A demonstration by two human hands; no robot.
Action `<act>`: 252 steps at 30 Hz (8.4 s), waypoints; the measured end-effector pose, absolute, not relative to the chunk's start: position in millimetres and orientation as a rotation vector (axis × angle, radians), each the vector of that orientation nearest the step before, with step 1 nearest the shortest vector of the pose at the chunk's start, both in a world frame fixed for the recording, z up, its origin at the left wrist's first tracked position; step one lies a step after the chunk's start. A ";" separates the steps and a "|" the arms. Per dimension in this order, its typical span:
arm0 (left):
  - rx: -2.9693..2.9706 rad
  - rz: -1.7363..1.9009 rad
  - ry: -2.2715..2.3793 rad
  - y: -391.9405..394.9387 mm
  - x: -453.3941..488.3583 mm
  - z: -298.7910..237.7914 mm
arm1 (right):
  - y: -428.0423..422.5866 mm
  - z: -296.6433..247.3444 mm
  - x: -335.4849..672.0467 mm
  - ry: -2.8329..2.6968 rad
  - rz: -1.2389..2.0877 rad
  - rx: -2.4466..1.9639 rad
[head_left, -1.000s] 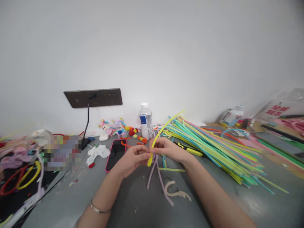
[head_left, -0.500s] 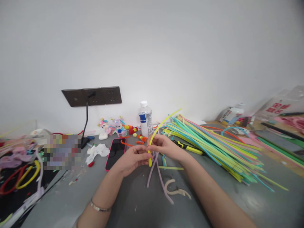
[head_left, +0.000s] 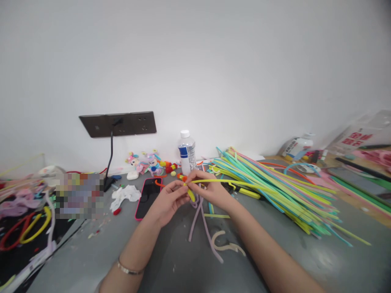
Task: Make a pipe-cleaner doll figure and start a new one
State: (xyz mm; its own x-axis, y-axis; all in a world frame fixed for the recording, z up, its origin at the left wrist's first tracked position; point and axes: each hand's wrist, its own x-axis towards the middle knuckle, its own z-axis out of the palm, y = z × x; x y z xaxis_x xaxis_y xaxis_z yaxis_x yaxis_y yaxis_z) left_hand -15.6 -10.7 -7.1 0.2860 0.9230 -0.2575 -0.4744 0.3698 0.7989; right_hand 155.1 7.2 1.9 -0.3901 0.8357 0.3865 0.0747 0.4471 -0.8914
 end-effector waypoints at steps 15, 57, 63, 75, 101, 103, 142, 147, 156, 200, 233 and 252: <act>0.639 1.179 0.774 -6.3 -14.7 -12.4 | 11.3 -5.9 150.5 -1.760 0.957 -0.817; 0.995 1.326 0.862 -11.0 -13.0 -9.9 | 10.3 -1.0 147.8 -1.649 1.150 -0.790; 0.995 1.283 0.843 -11.0 -13.6 -13.5 | 9.2 -3.5 147.3 -1.584 1.286 -0.797; 0.939 1.298 0.848 -10.5 -9.3 -13.6 | 7.5 2.3 148.9 -1.589 1.215 -0.748; 0.755 1.580 0.895 -7.2 -8.6 -12.2 | 11.5 -4.6 147.4 -1.560 1.210 -0.840; 0.760 1.616 0.914 -6.1 -9.2 -13.2 | 11.9 -6.3 146.2 -1.515 1.282 -0.833; 1.307 1.374 1.061 -11.5 -10.7 -21.1 | 21.9 -10.8 155.9 -1.217 1.480 -0.922; 1.222 1.286 1.033 -9.3 -11.4 -20.2 | 26.4 -10.1 161.1 -1.302 1.414 -0.926; 0.864 0.915 0.832 -17.0 -11.1 -11.1 | 17.1 3.7 172.5 -1.588 1.514 -0.781; 0.829 0.785 0.797 -20.0 -10.6 -4.3 | 13.2 4.7 173.5 -1.661 1.627 -0.659; 0.394 1.275 0.766 -6.9 -9.1 -9.7 | 10.3 -10.3 143.1 -1.858 0.527 -0.669; 0.596 1.266 0.766 -8.8 -11.6 -7.7 | 8.8 -7.0 147.7 -1.669 0.954 -0.748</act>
